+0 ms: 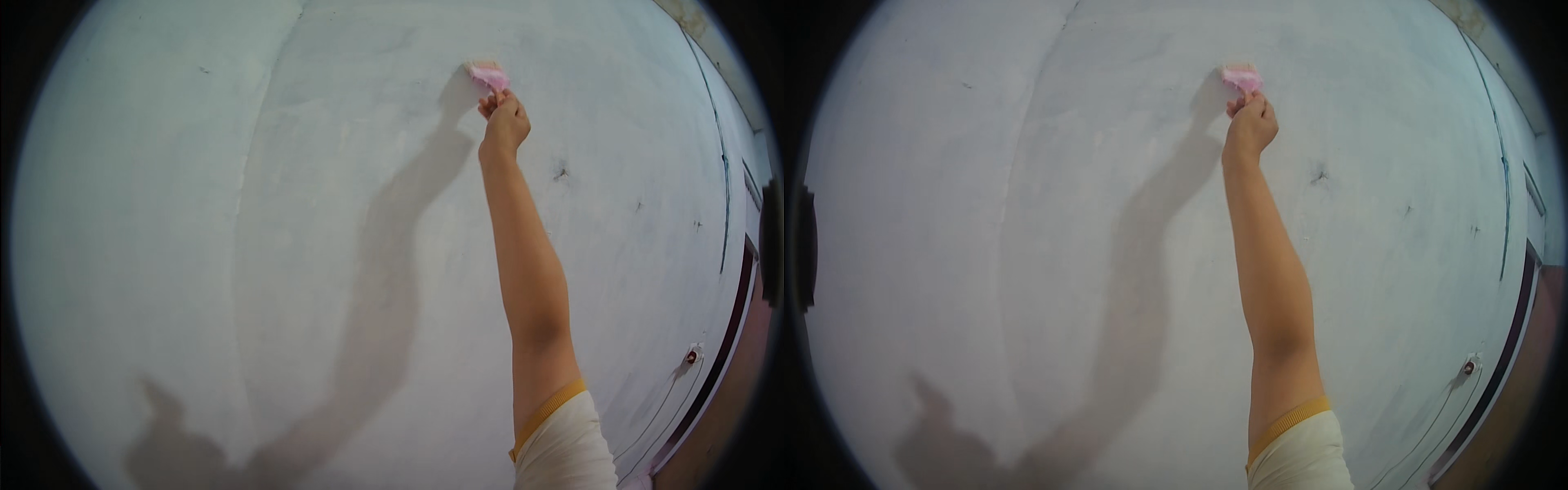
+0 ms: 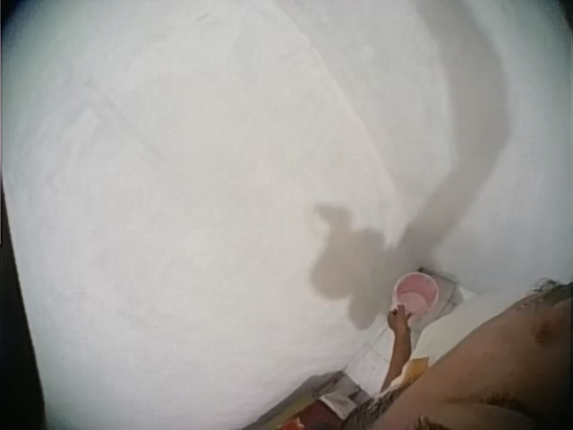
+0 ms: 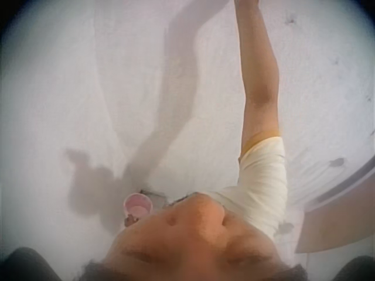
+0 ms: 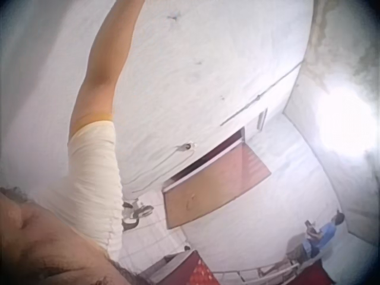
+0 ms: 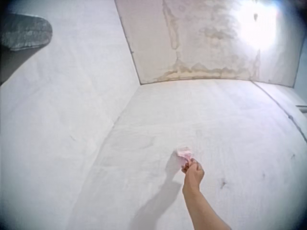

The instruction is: The person paints the interior walls and corners of a room using a brush dipped in a bucket of pink paint.

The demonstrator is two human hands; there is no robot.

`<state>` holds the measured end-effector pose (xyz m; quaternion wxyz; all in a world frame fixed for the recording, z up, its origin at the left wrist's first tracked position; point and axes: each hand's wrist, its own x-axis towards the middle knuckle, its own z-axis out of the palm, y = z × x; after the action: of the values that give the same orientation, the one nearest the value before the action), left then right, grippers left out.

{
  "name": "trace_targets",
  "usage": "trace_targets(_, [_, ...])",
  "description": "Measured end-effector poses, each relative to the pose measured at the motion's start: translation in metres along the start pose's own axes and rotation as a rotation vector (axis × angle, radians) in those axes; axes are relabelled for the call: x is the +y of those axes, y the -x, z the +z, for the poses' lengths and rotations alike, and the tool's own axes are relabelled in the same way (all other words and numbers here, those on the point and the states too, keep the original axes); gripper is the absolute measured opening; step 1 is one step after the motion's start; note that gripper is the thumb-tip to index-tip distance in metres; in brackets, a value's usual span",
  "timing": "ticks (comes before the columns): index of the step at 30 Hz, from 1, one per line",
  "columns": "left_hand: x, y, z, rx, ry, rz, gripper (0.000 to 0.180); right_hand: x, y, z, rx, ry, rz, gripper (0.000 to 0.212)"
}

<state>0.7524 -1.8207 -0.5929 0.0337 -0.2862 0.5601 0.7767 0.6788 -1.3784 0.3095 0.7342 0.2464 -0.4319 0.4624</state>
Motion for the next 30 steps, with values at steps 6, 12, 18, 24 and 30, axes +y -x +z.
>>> trace_targets(6, [-0.050, -0.043, -0.036, 0.042, 0.087, 0.047, 0.045, -0.007, 0.038, -0.030, -0.009, 0.015, -0.029, 0.032])
trace_targets(12, [-0.047, -0.056, -0.041, -0.023, 0.072, 0.072, 0.041, -0.032, -0.067, -0.041, 0.013, -0.116, -0.170, 0.028])
trace_targets(18, [-0.046, -0.049, -0.023, 0.081, 0.033, 0.067, 0.044, -0.041, -0.131, -0.026, 0.006, -0.165, -0.117, 0.027])
trace_targets(24, [-0.035, -0.050, 0.008, 0.067, -0.064, 0.014, 0.047, -0.047, -0.130, -0.032, 0.020, 0.133, 0.005, 0.022])
trace_targets(30, [-0.014, -0.028, 0.027, -0.019, 0.026, 0.030, 0.048, -0.054, -0.042, -0.073, -0.038, 0.203, -0.093, 0.031])
